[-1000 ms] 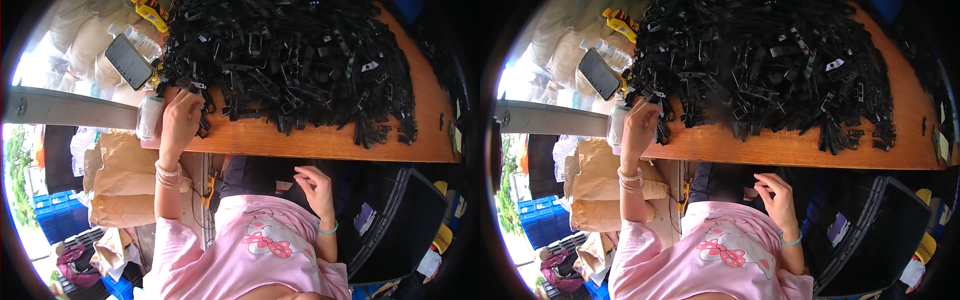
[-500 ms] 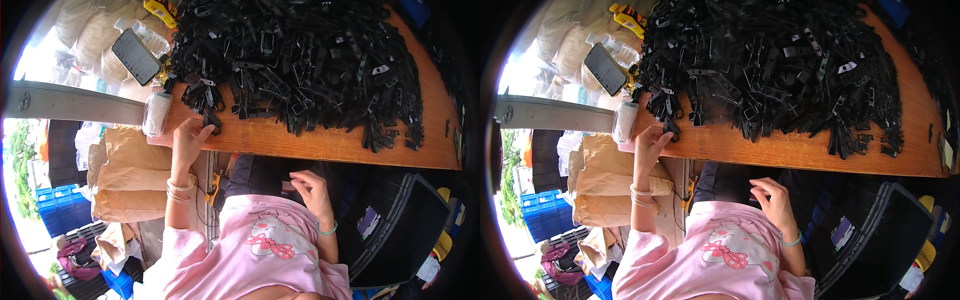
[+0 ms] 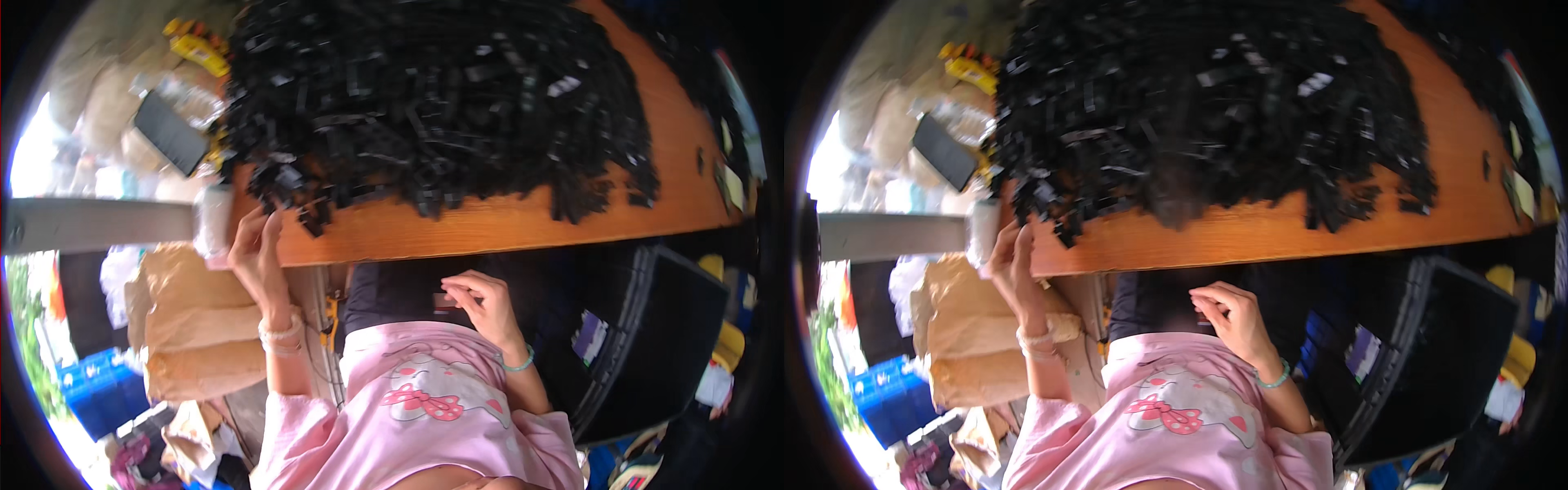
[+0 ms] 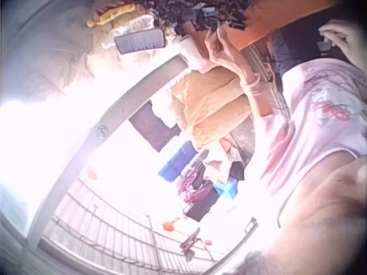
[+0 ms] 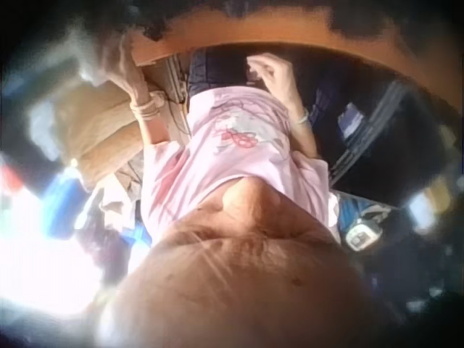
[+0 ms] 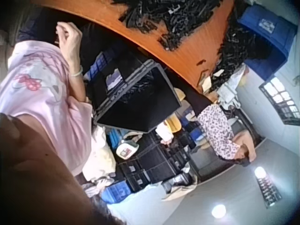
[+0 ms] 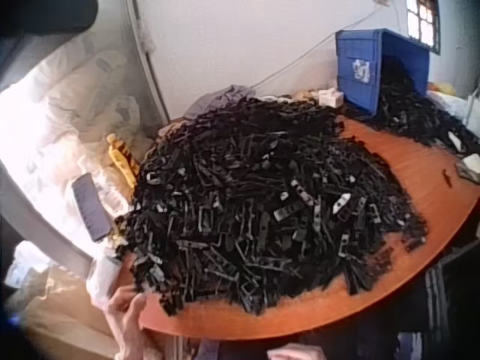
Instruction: The person assembles plastic clips by taking black plastic components from a pile on the table and fitting them together by hand.
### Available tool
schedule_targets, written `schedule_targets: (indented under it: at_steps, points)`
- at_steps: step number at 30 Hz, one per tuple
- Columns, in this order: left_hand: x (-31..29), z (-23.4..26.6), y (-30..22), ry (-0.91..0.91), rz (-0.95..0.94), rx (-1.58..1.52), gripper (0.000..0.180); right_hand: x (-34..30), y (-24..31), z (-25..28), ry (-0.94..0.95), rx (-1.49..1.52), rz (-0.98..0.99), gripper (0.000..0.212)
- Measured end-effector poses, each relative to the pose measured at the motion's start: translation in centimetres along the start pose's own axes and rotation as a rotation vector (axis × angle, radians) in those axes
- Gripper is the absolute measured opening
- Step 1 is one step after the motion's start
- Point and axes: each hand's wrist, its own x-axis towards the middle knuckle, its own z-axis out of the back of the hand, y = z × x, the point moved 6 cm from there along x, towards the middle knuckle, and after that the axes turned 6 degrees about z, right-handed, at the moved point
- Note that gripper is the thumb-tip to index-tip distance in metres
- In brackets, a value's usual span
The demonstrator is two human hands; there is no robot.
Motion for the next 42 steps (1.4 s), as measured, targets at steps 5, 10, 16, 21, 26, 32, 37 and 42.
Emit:
schedule_targets:
  at_steps: [5,10,16,21,26,32,37,42]
  points:
    - [-5.3,-5.1,-2.5,0.363,0.157,-0.214,0.009,-0.7,2.1,6.8,-0.458,0.027,0.056,0.01]
    - [-9.9,-12.2,-3.4,0.755,0.367,-0.313,0.033,-0.8,5.5,14.9,-0.905,-0.748,0.247,0.013]
    - [-13.0,-17.0,-2.6,1.007,0.36,-0.346,0.038,2.5,5.7,17.0,-0.744,-1.082,0.297,0.011]
    - [-13.4,-19.1,-3.3,0.984,0.278,-0.547,0.034,1.1,7.8,16.8,-0.92,-1.321,0.377,0.011]
    - [-13.7,-20.3,-3.1,1.053,0.313,-0.565,0.034,0.3,8.2,13.1,-0.629,-0.594,0.413,0.013]
    - [-14.1,-20.4,-3.9,1.083,0.216,-0.525,0.036,0.9,7.1,10.5,-0.475,-0.605,0.411,0.019]
    - [-14.3,-20.9,-4.0,1.145,0.449,-0.732,0.033,-0.6,7.7,10.8,-0.436,-0.464,0.502,0.022]
    - [-15.2,-23.5,-5.6,1.226,0.224,-0.437,0.029,-3.4,5.7,12.4,-0.705,-0.337,0.47,0.013]
